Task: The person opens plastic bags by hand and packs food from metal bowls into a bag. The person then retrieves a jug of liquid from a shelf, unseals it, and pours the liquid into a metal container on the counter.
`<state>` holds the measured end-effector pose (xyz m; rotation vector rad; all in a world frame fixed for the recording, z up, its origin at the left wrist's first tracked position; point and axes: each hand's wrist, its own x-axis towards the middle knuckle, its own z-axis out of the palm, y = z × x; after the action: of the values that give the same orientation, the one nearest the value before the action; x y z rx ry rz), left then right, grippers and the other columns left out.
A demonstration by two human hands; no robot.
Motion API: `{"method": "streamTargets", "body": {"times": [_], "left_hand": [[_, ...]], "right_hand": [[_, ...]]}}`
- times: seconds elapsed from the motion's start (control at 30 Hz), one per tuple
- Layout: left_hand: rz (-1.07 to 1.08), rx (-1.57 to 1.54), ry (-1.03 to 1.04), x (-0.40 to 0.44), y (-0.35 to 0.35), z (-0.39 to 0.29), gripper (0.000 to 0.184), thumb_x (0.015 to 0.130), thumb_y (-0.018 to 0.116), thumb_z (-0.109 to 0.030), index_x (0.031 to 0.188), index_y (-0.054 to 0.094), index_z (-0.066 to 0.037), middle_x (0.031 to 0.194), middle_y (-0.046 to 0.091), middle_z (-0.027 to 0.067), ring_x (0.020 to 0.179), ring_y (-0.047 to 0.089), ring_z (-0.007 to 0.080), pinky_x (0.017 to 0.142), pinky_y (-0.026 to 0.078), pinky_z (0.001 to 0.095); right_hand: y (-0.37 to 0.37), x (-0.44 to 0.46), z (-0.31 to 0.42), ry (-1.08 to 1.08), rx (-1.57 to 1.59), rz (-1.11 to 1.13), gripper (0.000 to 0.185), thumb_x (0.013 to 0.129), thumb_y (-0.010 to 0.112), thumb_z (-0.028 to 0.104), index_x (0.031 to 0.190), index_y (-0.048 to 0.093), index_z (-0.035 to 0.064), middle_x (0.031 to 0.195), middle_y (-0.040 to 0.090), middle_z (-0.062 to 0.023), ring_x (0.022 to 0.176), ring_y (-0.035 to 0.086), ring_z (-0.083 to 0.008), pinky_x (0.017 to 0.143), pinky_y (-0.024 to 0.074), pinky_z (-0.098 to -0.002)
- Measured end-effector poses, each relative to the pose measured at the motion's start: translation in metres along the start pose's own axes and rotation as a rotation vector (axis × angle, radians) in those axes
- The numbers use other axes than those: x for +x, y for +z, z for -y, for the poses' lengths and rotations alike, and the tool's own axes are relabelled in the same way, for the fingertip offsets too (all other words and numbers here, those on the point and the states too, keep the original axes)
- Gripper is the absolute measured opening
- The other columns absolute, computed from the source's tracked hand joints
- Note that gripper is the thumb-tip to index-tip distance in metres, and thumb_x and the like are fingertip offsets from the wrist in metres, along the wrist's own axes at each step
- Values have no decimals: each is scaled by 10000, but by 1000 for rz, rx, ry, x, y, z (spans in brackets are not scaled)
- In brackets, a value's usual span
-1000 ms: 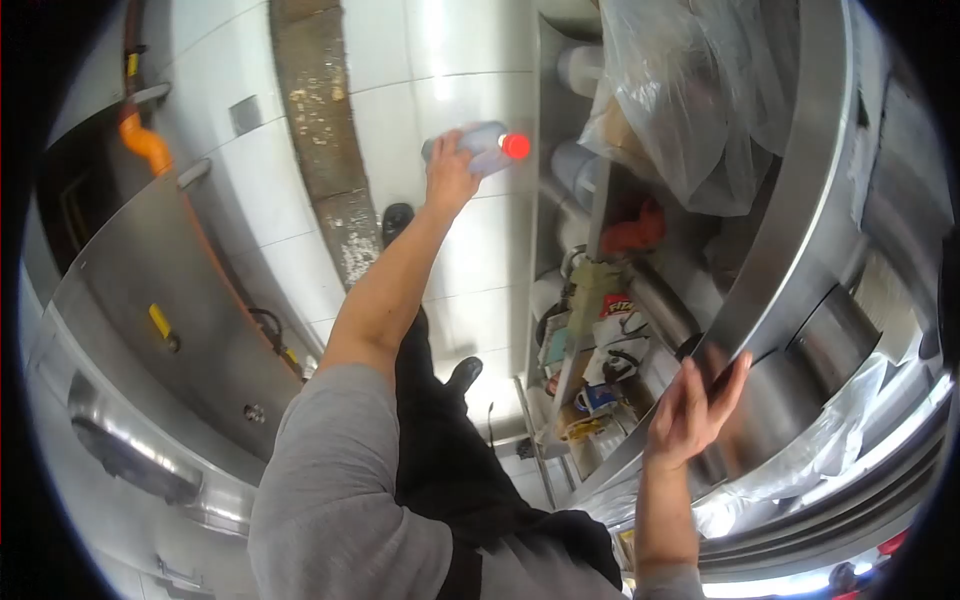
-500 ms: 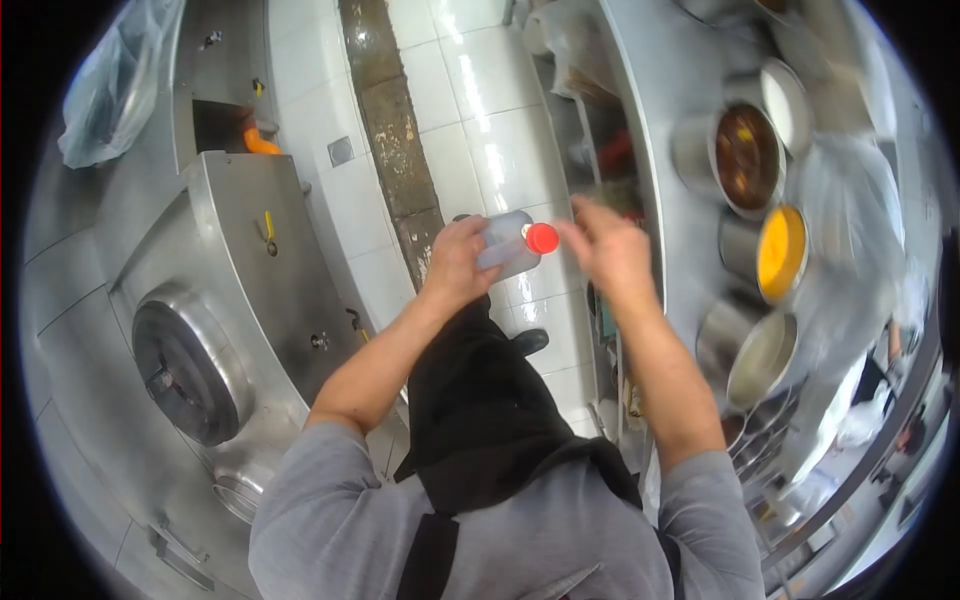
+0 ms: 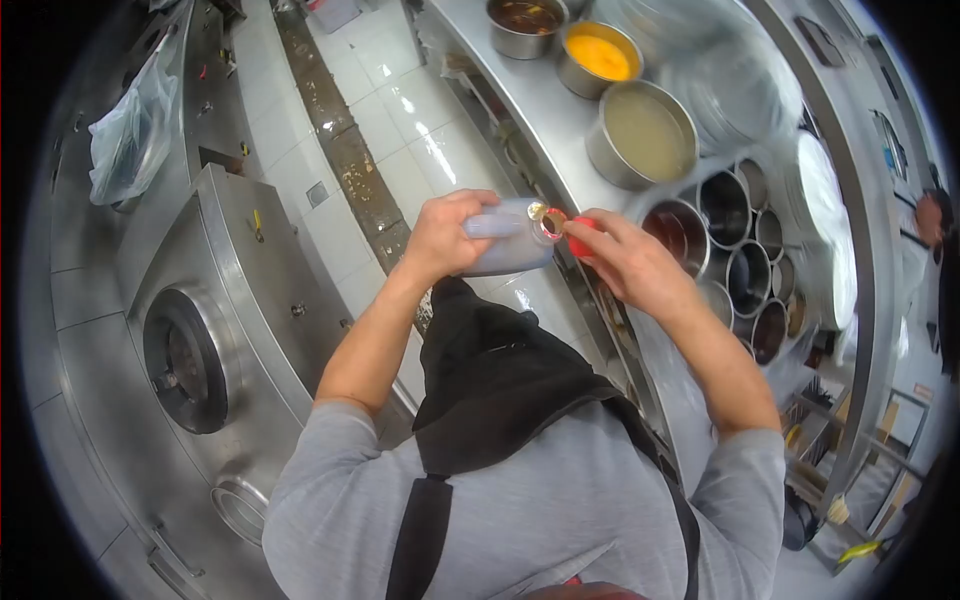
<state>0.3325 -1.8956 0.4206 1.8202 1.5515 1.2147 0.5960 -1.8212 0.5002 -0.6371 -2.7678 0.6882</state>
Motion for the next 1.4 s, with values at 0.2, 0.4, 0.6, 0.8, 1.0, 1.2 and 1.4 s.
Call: {"method": "streamTargets", "body": {"times": [0.2, 0.4, 0.6, 0.8, 1.0, 1.2, 1.4], "left_hand": [[81, -47, 44, -15, 22, -58, 158, 655, 784, -99, 686, 643, -36, 1001, 718, 101, 835, 710, 241, 738, 558, 320], [244, -70, 145, -15, 34, -83, 161, 658, 783, -102, 712, 649, -31, 1023, 707, 116, 895, 699, 259, 764, 549, 322], [455, -160, 229, -8, 75, -89, 192, 633, 776, -33, 654, 586, -14, 1011, 695, 146, 946, 683, 317, 794, 549, 364], [660, -214, 226, -8, 108, -106, 202, 616, 781, 24, 657, 586, -7, 1009, 692, 170, 984, 672, 329, 820, 543, 391], [736, -225, 223, -15, 141, -152, 204, 633, 793, 20, 670, 594, -4, 1043, 687, 170, 1013, 665, 327, 843, 535, 381], [716, -198, 262, -31, 169, -196, 183, 660, 794, 7, 693, 613, 4, 1059, 681, 166, 1022, 664, 318, 851, 532, 368], [675, -131, 166, -57, 187, -228, 189, 648, 771, 38, 660, 584, 13, 1102, 683, 174, 1086, 653, 292, 871, 524, 344]], "right_hand": [[-8, -96, 26, 386, 564, -362, 475, 843, 689, 47, 1295, 543, 51, 1187, 599, -119, 974, 631, -228, 784, 521, -324], [23, -165, 43, 724, 1174, -808, 473, 823, 734, 70, 1237, 523, -18, 1114, 629, -125, 981, 621, -170, 731, 515, -268], [94, -280, 58, 1133, 1061, -991, 481, 820, 760, 138, 1224, 544, -8, 1061, 665, -121, 854, 656, -162, 659, 518, -262], [142, -409, 76, 1634, 751, -1194, 481, 851, 728, 177, 1255, 547, -10, 1037, 686, -122, 800, 671, -170, 623, 525, -258], [176, -465, 37, 1580, 635, -1709, 534, 894, 687, 205, 1385, 503, 98, 1091, 664, -134, 739, 663, -150, 581, 506, -246], [168, -471, 6, 1545, 96, -1327, 333, 864, 687, 140, 1172, 612, 39, 1052, 647, -128, 869, 657, -252, 744, 514, -348], [175, -488, 11, 1355, -176, -1010, 252, 820, 637, 17, 1069, 598, 31, 1104, 631, -149, 999, 598, -368, 853, 480, -431]]}}
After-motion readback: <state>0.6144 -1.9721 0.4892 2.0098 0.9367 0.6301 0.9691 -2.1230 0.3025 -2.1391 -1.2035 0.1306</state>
